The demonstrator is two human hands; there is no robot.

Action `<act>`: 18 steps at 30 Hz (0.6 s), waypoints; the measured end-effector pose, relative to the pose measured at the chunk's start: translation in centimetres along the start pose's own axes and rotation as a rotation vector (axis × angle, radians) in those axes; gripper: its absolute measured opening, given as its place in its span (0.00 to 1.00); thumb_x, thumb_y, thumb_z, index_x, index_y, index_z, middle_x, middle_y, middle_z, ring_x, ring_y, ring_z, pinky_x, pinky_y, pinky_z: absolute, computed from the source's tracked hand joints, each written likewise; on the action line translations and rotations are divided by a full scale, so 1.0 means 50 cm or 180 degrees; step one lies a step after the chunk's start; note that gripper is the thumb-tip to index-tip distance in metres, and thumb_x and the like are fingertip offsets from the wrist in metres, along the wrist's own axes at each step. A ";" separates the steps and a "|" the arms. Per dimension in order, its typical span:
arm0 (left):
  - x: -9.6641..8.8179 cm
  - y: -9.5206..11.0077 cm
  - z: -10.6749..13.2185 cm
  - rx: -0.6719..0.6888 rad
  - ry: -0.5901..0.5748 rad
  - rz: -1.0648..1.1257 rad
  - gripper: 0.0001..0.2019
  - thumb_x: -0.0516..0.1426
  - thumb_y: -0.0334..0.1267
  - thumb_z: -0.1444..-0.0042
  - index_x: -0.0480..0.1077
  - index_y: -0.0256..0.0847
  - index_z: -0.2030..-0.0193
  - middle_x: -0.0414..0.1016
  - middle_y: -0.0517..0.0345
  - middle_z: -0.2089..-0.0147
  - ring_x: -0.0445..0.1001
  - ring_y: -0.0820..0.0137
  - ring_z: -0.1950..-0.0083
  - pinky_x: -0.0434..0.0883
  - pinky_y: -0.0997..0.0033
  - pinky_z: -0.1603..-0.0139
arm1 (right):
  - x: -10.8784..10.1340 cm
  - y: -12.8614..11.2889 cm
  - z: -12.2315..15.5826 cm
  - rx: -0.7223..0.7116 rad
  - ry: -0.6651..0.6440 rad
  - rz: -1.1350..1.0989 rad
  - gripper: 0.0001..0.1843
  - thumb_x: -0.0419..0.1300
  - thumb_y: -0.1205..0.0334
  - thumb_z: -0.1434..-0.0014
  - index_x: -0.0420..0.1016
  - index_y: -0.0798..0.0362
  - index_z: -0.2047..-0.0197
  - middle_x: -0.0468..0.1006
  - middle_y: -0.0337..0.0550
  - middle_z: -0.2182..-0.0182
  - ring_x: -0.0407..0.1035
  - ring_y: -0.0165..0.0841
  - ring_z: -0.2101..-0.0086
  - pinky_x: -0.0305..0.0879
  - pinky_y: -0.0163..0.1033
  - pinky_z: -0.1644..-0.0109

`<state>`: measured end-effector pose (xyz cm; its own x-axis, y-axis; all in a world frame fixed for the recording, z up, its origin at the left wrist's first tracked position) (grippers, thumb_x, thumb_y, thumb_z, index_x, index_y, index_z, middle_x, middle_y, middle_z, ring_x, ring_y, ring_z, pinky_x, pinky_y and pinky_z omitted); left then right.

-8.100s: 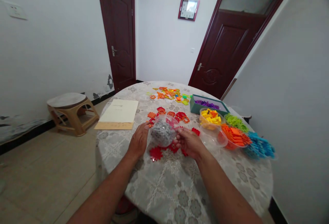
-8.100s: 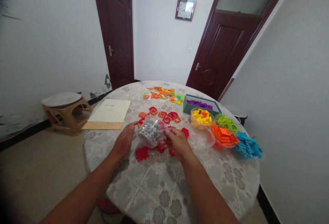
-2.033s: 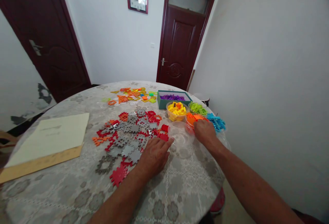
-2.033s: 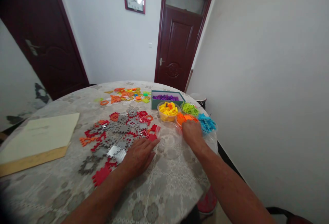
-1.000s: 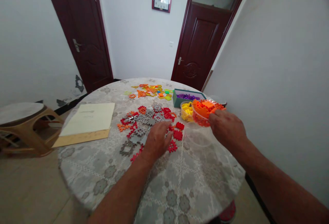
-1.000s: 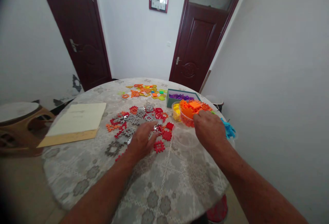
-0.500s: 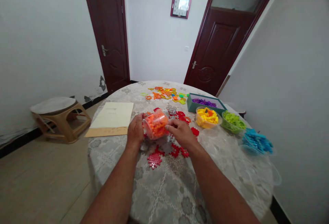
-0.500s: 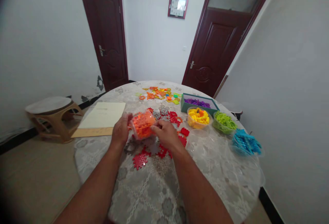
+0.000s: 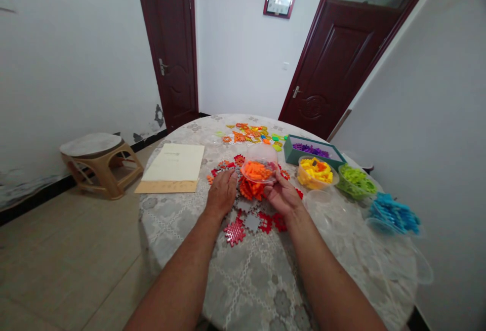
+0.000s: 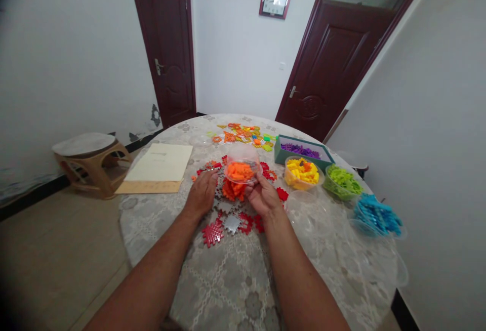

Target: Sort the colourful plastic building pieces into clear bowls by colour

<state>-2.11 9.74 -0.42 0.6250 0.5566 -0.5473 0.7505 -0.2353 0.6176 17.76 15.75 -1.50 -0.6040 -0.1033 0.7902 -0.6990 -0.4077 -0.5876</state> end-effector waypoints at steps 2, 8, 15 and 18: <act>-0.003 0.008 0.001 0.0151 0.0051 -0.0088 0.21 0.44 0.44 0.25 0.72 0.40 0.39 0.79 0.46 0.42 0.75 0.60 0.38 0.70 0.50 0.30 | 0.016 -0.021 0.014 -0.0086 -0.0097 -0.0134 0.08 0.70 0.65 0.38 0.73 0.51 0.62 0.69 0.29 0.75 0.67 0.23 0.75 0.68 0.26 0.73; -0.023 0.064 0.002 0.0553 0.0281 -0.0361 0.17 0.49 0.41 0.27 0.71 0.40 0.39 0.77 0.44 0.40 0.73 0.59 0.36 0.69 0.49 0.30 | 0.066 -0.146 0.120 -0.0845 -0.0281 0.0117 0.15 0.75 0.60 0.45 0.74 0.51 0.61 0.69 0.29 0.73 0.66 0.22 0.74 0.65 0.26 0.72; 0.063 0.152 0.007 0.1267 -0.0863 -0.0944 0.17 0.52 0.40 0.30 0.74 0.40 0.40 0.78 0.43 0.40 0.73 0.56 0.37 0.68 0.48 0.31 | 0.031 -0.431 0.359 -0.2945 0.1227 0.3532 0.15 0.70 0.48 0.39 0.81 0.50 0.58 0.75 0.35 0.72 0.67 0.28 0.73 0.66 0.34 0.68; 0.093 0.118 -0.001 0.1062 -0.1138 -0.1209 0.18 0.52 0.43 0.31 0.74 0.42 0.39 0.75 0.41 0.37 0.72 0.52 0.35 0.66 0.43 0.31 | 0.017 -0.506 0.433 -0.3355 0.1730 0.5170 0.13 0.64 0.49 0.35 0.83 0.49 0.57 0.80 0.41 0.63 0.71 0.32 0.68 0.68 0.38 0.61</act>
<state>5.22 10.98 0.69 0.2908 0.3627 -0.8853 0.9254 -0.3417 0.1640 43.21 6.30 17.81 -0.6735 0.5576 -0.4853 0.7260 0.3754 -0.5762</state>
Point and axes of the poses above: each hand's wrist, its own z-axis away from the middle knuckle, its own x-axis out of the palm, y = z × x, the point moved 7 cm from there along -z, towards the middle knuckle
